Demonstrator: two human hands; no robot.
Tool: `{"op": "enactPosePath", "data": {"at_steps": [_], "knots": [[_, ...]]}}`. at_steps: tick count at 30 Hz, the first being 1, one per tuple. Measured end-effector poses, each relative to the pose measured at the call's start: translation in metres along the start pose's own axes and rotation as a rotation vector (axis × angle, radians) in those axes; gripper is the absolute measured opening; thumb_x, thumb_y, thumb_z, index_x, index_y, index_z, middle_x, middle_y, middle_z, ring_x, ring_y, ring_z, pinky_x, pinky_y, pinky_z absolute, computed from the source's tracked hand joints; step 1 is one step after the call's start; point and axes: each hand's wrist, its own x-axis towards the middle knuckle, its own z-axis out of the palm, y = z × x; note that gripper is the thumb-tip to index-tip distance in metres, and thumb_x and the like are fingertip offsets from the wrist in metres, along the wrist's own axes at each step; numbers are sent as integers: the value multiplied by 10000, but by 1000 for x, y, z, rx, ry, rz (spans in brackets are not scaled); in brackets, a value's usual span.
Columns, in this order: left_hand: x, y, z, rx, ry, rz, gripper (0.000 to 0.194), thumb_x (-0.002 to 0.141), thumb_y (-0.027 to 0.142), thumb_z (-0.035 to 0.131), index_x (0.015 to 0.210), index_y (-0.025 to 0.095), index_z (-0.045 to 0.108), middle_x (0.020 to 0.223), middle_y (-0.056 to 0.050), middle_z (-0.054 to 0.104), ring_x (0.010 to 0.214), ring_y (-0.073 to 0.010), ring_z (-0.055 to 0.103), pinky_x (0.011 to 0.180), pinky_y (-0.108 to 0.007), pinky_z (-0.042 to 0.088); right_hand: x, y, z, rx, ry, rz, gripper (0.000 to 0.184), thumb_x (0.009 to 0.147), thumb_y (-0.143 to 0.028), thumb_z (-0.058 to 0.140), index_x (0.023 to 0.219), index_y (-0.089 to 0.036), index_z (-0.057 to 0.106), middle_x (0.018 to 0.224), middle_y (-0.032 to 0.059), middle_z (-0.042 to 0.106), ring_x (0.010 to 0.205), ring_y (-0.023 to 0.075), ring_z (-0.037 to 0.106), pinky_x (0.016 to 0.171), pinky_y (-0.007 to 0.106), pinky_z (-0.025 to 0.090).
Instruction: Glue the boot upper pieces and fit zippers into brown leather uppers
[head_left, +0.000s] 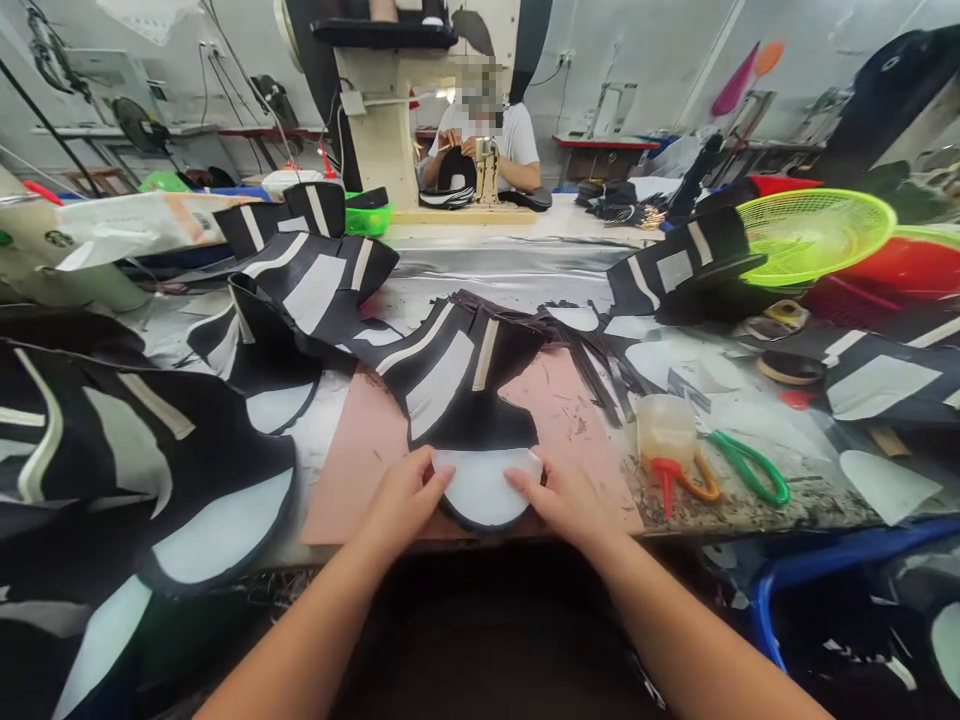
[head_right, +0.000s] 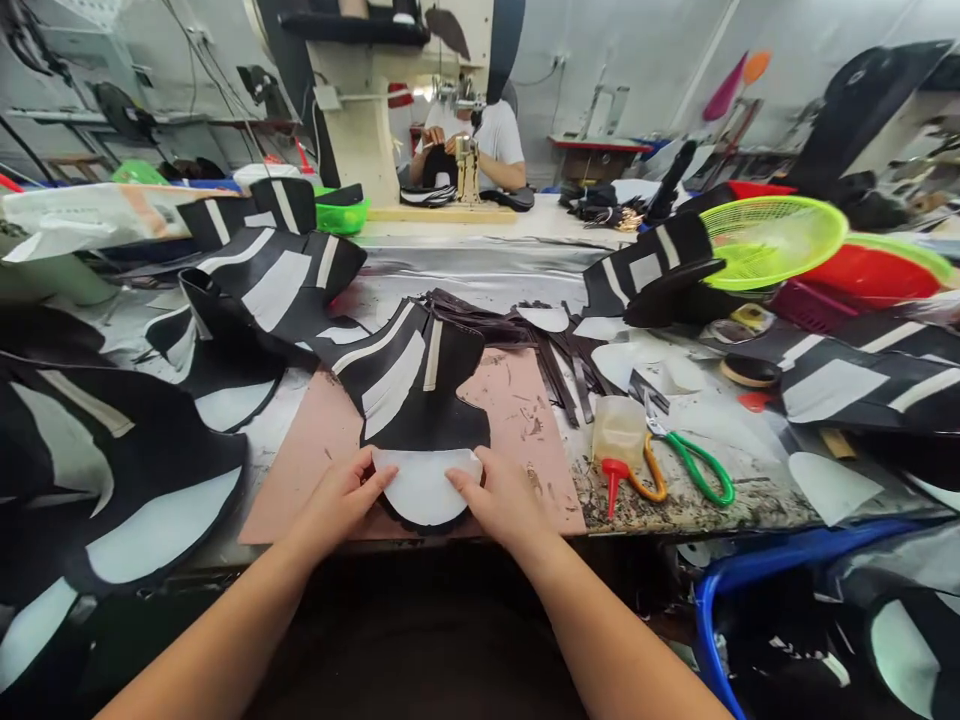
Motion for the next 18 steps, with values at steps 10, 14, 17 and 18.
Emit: {"op": "enactPosePath", "data": {"at_steps": [10,14,17,18], "knots": [[-1,-1,-1,185,-27,125,150,764,308,495,743,169,548,794,-23,571,759,-167,540,690,-287,436,19,3,-14,-185,-100,-17,271,715,-426,560,600,-200,466,594,-6,535,613,166,509,512,244,321],[-4,0,2,390,-11,196,124,783,258,511,758,154,573,888,-57,596,808,-180,569,712,-293,463,15,-1,-12,-329,-70,-63,305,731,-416,570,571,-207,416,608,-5,519,592,156,491,519,254,331],[-11,-1,8,687,174,305,213,799,225,509,975,144,597,1191,-137,529,1008,-276,540,795,-388,456,11,3,-14,-535,123,-142,257,734,-427,593,659,-207,483,746,46,562,659,198,524,564,300,386],[-14,-2,10,766,221,384,275,808,195,487,1066,164,576,1275,-136,476,1091,-303,497,838,-423,436,10,6,-13,-574,240,-185,227,751,-411,585,717,-197,517,800,77,575,711,223,541,604,328,414]]}}
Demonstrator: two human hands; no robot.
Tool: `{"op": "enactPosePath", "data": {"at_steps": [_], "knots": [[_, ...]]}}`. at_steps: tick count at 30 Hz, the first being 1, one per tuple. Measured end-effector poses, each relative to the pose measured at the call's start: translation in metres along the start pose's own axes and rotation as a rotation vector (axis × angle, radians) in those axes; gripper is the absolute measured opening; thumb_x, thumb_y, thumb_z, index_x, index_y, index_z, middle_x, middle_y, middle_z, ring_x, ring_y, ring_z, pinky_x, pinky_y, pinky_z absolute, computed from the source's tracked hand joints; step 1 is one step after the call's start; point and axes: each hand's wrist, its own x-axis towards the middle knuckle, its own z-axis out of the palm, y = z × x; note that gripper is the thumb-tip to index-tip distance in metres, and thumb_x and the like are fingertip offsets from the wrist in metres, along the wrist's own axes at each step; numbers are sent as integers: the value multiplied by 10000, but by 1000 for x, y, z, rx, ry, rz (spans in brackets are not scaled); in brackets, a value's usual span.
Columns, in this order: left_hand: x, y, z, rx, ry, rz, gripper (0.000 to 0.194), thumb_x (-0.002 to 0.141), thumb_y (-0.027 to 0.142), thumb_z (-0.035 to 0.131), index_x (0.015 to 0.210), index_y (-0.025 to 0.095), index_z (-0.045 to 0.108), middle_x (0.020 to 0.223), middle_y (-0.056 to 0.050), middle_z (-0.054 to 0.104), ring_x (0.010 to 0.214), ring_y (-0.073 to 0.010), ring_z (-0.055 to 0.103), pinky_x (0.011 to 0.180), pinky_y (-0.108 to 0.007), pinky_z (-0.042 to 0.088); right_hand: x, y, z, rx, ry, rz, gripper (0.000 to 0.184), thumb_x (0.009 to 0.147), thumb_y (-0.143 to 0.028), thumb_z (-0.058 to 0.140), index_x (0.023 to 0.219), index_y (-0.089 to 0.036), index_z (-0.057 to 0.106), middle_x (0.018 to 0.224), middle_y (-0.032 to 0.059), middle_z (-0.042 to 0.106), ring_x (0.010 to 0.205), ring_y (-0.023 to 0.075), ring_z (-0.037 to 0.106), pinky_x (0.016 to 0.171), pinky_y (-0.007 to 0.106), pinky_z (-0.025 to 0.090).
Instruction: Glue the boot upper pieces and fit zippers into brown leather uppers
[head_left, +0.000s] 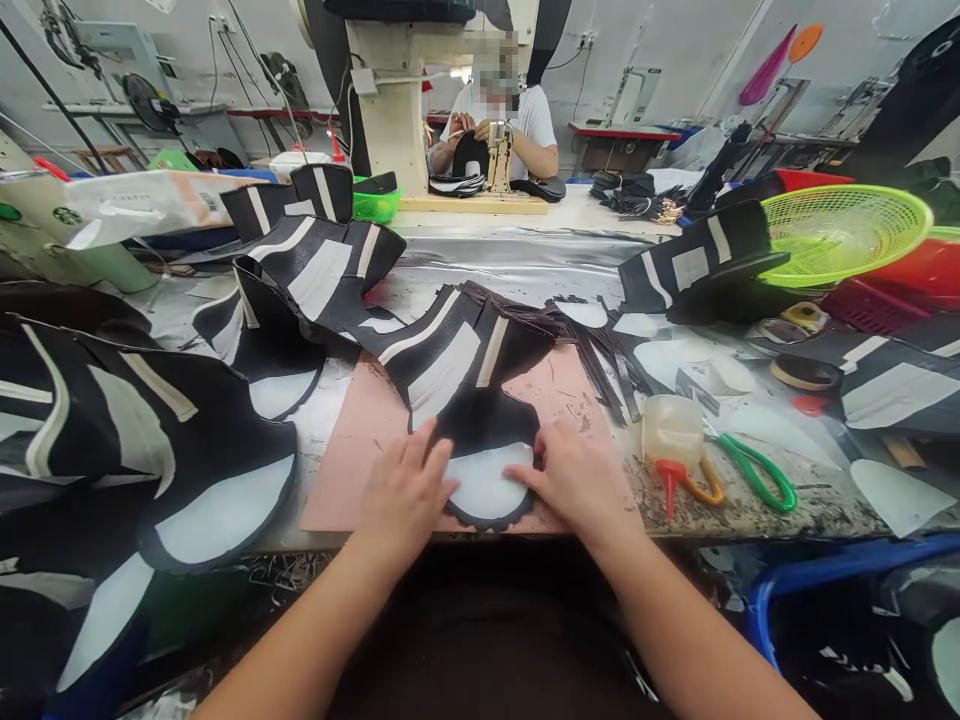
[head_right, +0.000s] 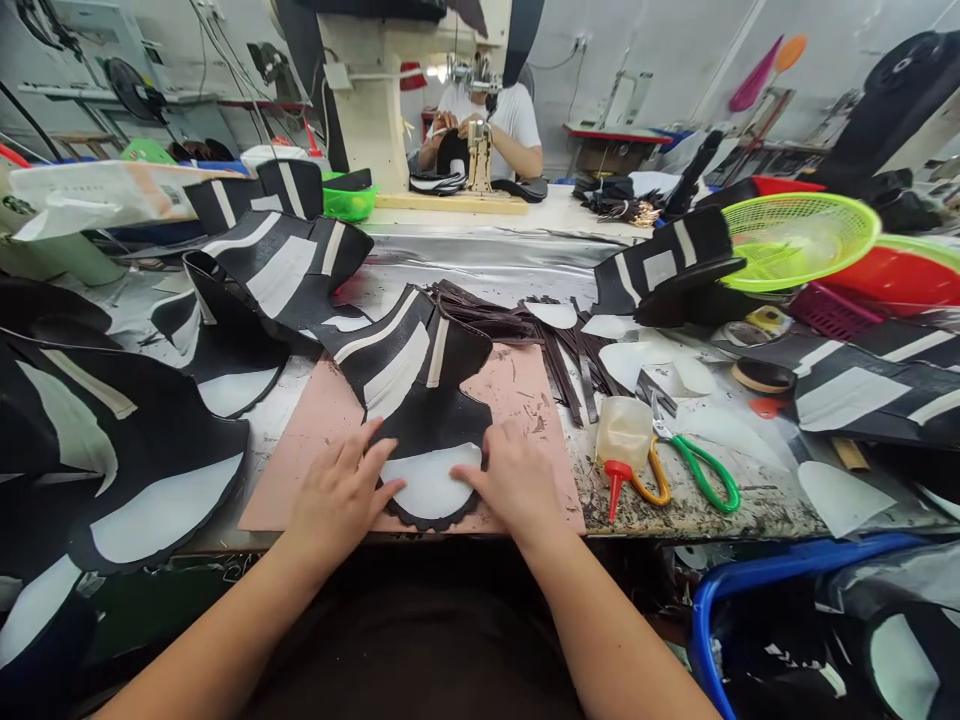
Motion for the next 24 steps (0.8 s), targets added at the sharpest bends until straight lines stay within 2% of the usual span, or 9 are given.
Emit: {"op": "enactPosePath", "data": {"at_steps": [3,5,7,12,15,18,19,21,24], "knots": [[-6,4,7,72,10,295,398,819,88,385,1177,185,529,1298,-88,482,1185,-272,441,939,-418,388,-12,2,10,27,289,-205,176,850,-257,455,941,-159,570,990,148,600,938,263,551,802,407,440],[-8,2,11,60,-78,396,385,830,112,369,1179,140,530,1248,-83,533,1176,-239,459,968,-378,379,-21,-3,19,89,232,-464,303,877,-197,370,1132,-151,526,1164,144,561,1110,248,487,919,425,402],[-11,-3,13,66,-131,390,397,872,248,375,1241,138,471,1279,-78,504,1200,-237,436,984,-380,368,-27,-9,25,80,35,-611,415,886,-246,370,1284,-138,418,1299,125,471,1230,242,384,986,428,361],[-24,-22,7,123,-116,435,592,817,585,396,1318,271,364,1365,-72,394,1236,-267,393,952,-415,386,-19,-9,19,-72,-277,-379,723,805,-553,462,1382,-158,278,1442,135,209,1327,273,168,1052,471,241],[-21,-23,-7,138,-148,432,546,807,562,446,1243,233,467,1288,-92,492,1172,-265,468,905,-387,427,-14,-7,9,-117,-353,-321,924,703,-689,482,1393,-128,231,1443,189,134,1330,302,114,1048,503,209],[3,-15,-24,176,-170,426,324,871,363,438,1062,150,590,1105,-99,624,1025,-233,577,814,-340,475,-23,-12,6,-155,-354,-430,1159,509,-745,605,1371,-48,269,1396,295,169,1296,400,164,1014,536,247],[15,-12,-28,200,-140,474,274,879,270,423,1050,138,592,1116,-97,618,1042,-229,567,839,-345,463,-29,-15,6,-181,-321,-487,1151,485,-705,661,1355,-40,308,1371,319,216,1269,432,220,989,547,278],[40,-8,-33,252,-54,644,300,870,165,405,1135,132,543,1251,-90,528,1185,-230,453,977,-388,364,-42,-21,8,-267,-195,-588,889,607,-504,717,1311,-62,399,1296,320,367,1186,432,381,929,535,349],[74,-6,-31,303,-82,796,432,879,309,439,1273,133,423,1384,-79,364,1319,-211,241,1099,-406,148,-55,-30,4,-365,-37,-699,458,774,-177,553,1215,-64,507,1119,283,558,989,344,577,810,441,450]]}}
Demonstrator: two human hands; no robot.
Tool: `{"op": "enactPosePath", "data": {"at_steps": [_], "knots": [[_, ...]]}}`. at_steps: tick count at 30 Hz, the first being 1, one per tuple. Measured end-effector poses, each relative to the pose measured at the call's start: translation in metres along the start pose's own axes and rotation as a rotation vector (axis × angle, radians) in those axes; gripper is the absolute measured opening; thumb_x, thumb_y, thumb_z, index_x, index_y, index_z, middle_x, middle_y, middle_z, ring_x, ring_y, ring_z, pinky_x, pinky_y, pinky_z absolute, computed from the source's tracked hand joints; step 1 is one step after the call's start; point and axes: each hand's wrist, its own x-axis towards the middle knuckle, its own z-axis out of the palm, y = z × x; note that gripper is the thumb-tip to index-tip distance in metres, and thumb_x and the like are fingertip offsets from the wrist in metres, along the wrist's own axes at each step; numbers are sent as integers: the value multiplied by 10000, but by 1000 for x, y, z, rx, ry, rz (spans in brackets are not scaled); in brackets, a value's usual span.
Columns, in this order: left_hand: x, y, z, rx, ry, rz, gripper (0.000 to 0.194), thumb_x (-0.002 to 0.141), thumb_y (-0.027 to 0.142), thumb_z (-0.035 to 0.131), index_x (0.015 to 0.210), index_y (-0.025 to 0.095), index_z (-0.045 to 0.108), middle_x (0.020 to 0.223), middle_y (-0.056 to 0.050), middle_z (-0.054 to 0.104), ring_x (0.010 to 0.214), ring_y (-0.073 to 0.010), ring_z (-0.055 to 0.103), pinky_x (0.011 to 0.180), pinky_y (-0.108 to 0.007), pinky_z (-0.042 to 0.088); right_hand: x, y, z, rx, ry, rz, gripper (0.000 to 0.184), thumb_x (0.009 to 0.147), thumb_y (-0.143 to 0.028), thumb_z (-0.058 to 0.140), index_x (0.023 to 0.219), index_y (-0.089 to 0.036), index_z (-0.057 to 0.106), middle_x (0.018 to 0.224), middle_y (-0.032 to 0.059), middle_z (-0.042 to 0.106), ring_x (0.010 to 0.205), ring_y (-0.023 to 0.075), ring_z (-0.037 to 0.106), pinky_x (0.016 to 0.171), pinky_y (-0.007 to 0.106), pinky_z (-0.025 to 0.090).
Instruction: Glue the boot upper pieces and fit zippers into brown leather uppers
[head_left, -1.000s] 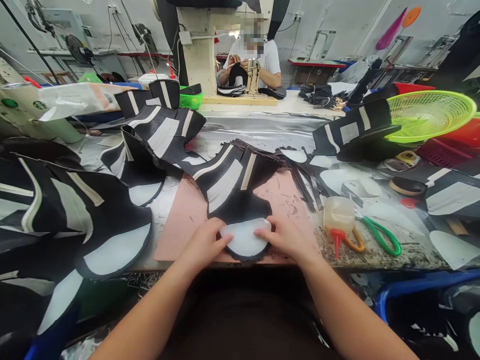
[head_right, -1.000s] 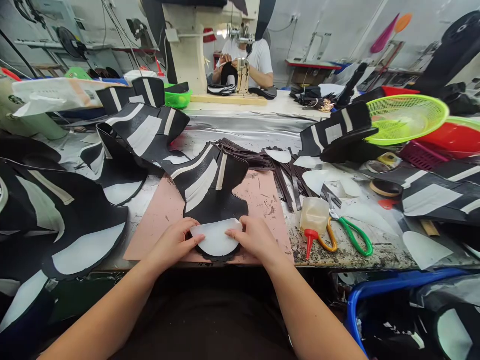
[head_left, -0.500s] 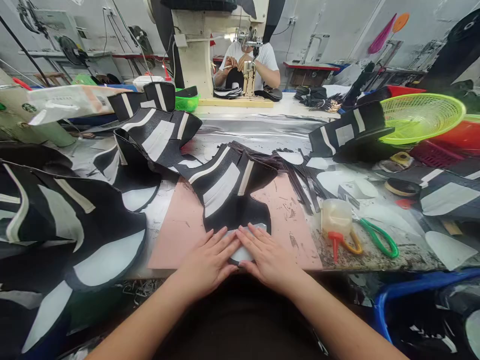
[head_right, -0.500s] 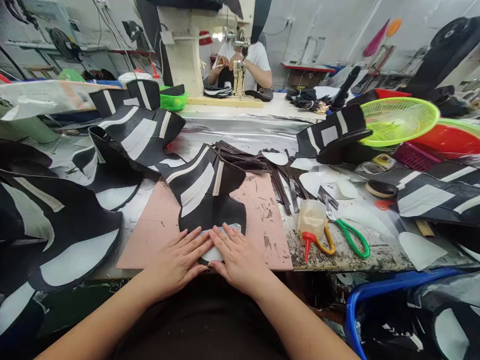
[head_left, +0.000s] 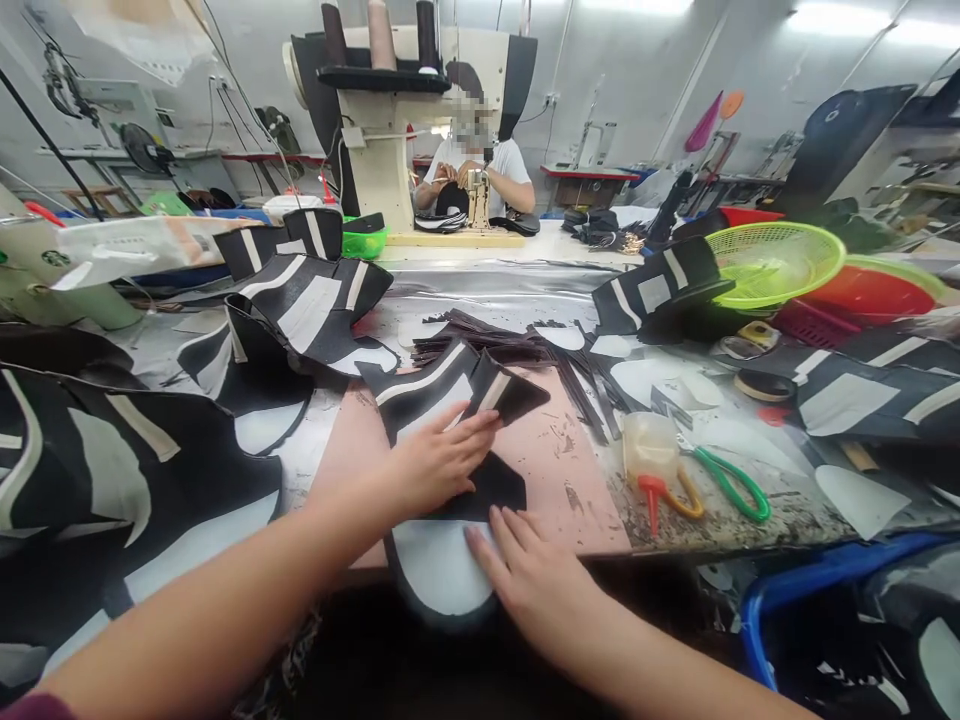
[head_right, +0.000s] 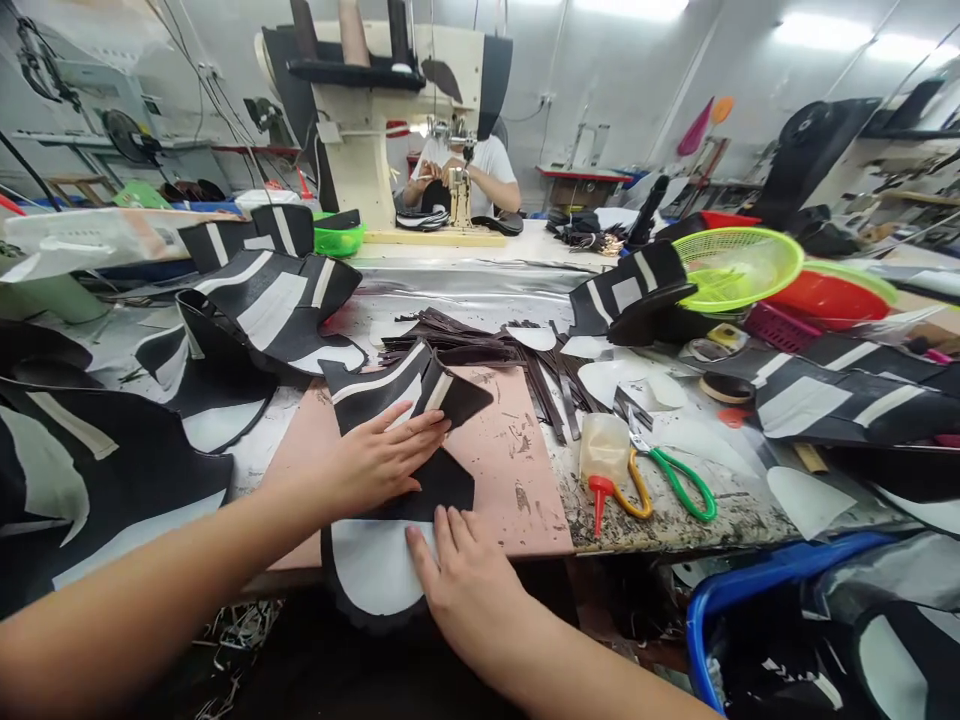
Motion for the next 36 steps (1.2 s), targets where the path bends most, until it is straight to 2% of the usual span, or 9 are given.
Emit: {"op": "enactPosePath", "data": {"at_steps": [6,11,13,16,19,23,26,29,36], "knots": [[21,-12,5,-58,-307,-113,645,813,572,420,1298,146,411,1360,-133,384,1256,-262,351,989,-380,289,24,-21,-30,37,-64,-137,484,754,-167,478,1158,100,475,823,298,628,635,290,619,473,339,441],[18,-12,10,-91,-450,-175,1005,581,722,555,1314,60,368,1375,-232,304,1258,-351,310,999,-437,247,29,13,-33,486,-123,-86,498,802,-382,525,1210,-103,469,824,95,660,664,201,615,588,290,464],[15,-16,15,-157,-464,-172,1049,554,741,549,1340,84,322,1411,-209,228,1307,-344,217,1042,-461,155,13,55,-34,623,-70,252,452,828,-439,472,1207,-195,481,955,71,652,786,182,620,664,264,466],[12,-22,20,-242,-462,-140,1081,527,794,499,1361,140,285,1444,-167,135,1343,-321,95,1064,-478,25,-22,126,-32,334,40,1117,526,832,-501,421,1218,-148,477,1082,152,601,903,271,597,744,373,449],[13,-24,22,-280,-460,-230,903,667,754,409,1363,192,282,1453,-143,102,1349,-299,78,1061,-488,63,-50,176,-16,281,-104,1484,733,755,-600,469,1272,-83,409,1066,222,588,973,357,561,761,440,429],[17,-19,23,-263,-478,-325,718,763,633,438,1342,222,331,1442,-132,189,1339,-288,153,1035,-506,184,-70,196,11,635,22,1507,732,665,-518,615,1236,-94,441,835,114,650,815,275,608,709,360,452],[20,-18,25,-262,-486,-302,845,711,642,508,1367,165,267,1437,-145,195,1341,-288,144,1035,-525,191,-80,193,19,1066,452,1536,700,531,-543,694,1066,-118,545,706,54,624,634,212,591,554,300,460],[21,-19,28,-273,-495,-283,901,700,654,507,1371,114,239,1435,-166,175,1340,-294,142,1033,-527,198,-79,185,16,1400,794,1345,682,474,-698,626,941,-205,565,766,35,618,584,167,561,412,241,405],[19,-15,27,-204,-407,-294,875,667,678,521,1325,124,356,1408,-208,235,1308,-334,230,1005,-539,213,7,163,12,1645,872,923,474,511,-482,701,882,-235,538,781,5,597,551,121,515,328,165,293]]}}
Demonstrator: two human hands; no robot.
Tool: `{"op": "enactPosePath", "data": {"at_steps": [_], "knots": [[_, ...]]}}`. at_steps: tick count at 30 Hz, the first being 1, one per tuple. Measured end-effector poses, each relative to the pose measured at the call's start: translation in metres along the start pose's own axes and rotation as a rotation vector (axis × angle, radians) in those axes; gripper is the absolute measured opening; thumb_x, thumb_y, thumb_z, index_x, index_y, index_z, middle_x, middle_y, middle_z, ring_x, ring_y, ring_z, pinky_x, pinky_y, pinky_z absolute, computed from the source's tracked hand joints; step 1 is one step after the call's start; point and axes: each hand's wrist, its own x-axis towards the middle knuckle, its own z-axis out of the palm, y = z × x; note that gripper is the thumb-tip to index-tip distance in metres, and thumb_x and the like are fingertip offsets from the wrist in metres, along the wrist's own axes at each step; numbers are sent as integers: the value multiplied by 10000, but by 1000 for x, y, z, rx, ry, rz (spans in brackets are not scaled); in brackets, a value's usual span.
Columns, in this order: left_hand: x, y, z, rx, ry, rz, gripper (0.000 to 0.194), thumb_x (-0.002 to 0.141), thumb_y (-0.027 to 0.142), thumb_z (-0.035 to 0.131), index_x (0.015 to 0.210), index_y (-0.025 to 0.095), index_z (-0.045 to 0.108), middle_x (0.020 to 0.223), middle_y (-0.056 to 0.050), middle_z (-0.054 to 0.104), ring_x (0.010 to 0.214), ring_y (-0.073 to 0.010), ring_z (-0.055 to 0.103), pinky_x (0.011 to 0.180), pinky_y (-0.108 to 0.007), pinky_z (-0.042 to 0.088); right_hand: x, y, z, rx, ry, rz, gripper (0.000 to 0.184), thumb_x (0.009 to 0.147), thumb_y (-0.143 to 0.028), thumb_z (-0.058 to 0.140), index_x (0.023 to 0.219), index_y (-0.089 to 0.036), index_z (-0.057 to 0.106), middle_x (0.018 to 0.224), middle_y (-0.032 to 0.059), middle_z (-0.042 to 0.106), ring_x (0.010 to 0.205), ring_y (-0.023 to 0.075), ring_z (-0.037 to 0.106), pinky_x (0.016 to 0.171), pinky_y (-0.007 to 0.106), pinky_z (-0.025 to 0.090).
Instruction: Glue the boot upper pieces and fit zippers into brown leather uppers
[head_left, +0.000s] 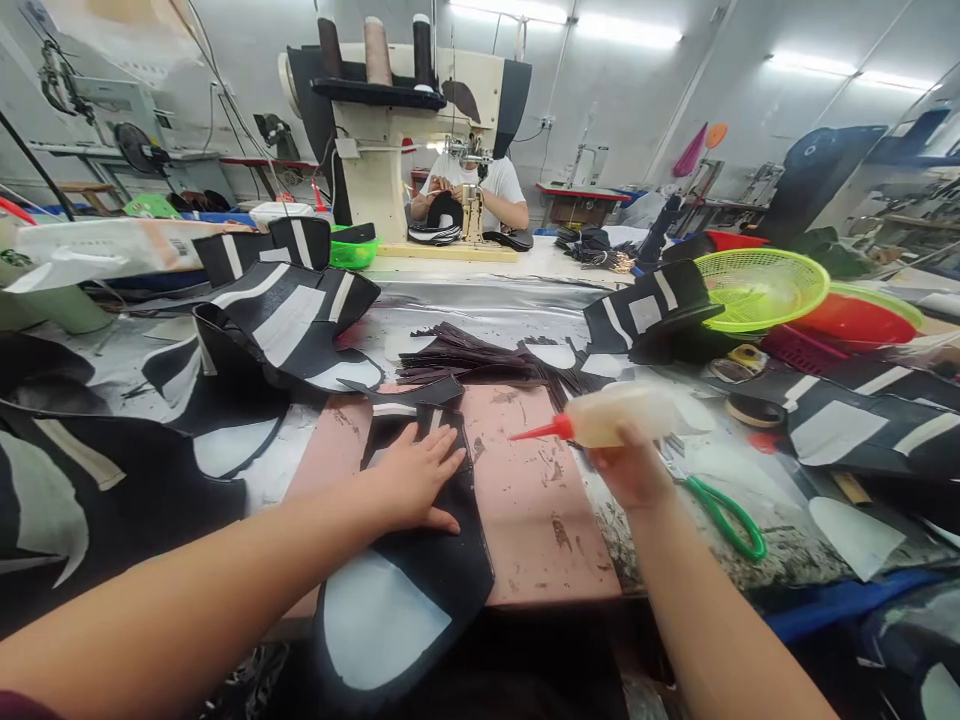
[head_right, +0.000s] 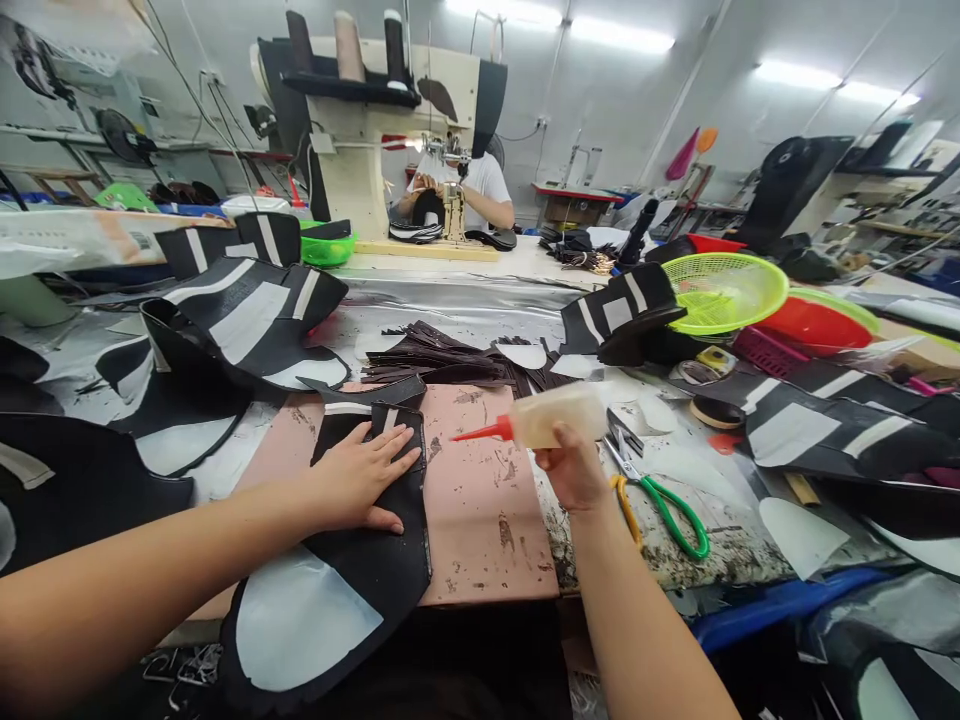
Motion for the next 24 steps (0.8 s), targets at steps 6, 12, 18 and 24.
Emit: {"op": "enactPosePath", "data": {"at_steps": [6,12,18,24], "knots": [[3,1,-5,14,-41,2,959,636,705,524,1332,75,329,1399,-212,269,1279,-336,281,967,-470,272,28,14,52,-229,-2,-39,416,468,-396,742,759,-151,573,660,12,591,474,112,507,354,214,411],[4,0,-7,5,-42,2,1012,581,740,537,1307,57,356,1399,-206,283,1259,-328,304,952,-426,273,32,21,65,-348,-53,-72,387,493,-399,750,721,-114,623,645,39,612,540,150,549,427,267,491],[3,-1,-3,12,-9,14,964,585,746,528,1263,71,410,1390,-215,295,1246,-324,320,943,-424,276,32,24,68,-350,-17,-54,419,476,-404,742,751,-108,630,682,53,627,607,177,574,460,281,519],[3,-2,1,-7,20,18,958,569,746,543,1258,90,428,1380,-214,316,1255,-325,319,959,-410,265,26,25,69,-360,21,-10,410,477,-416,725,733,-112,625,696,60,632,607,179,588,469,276,530]]}}
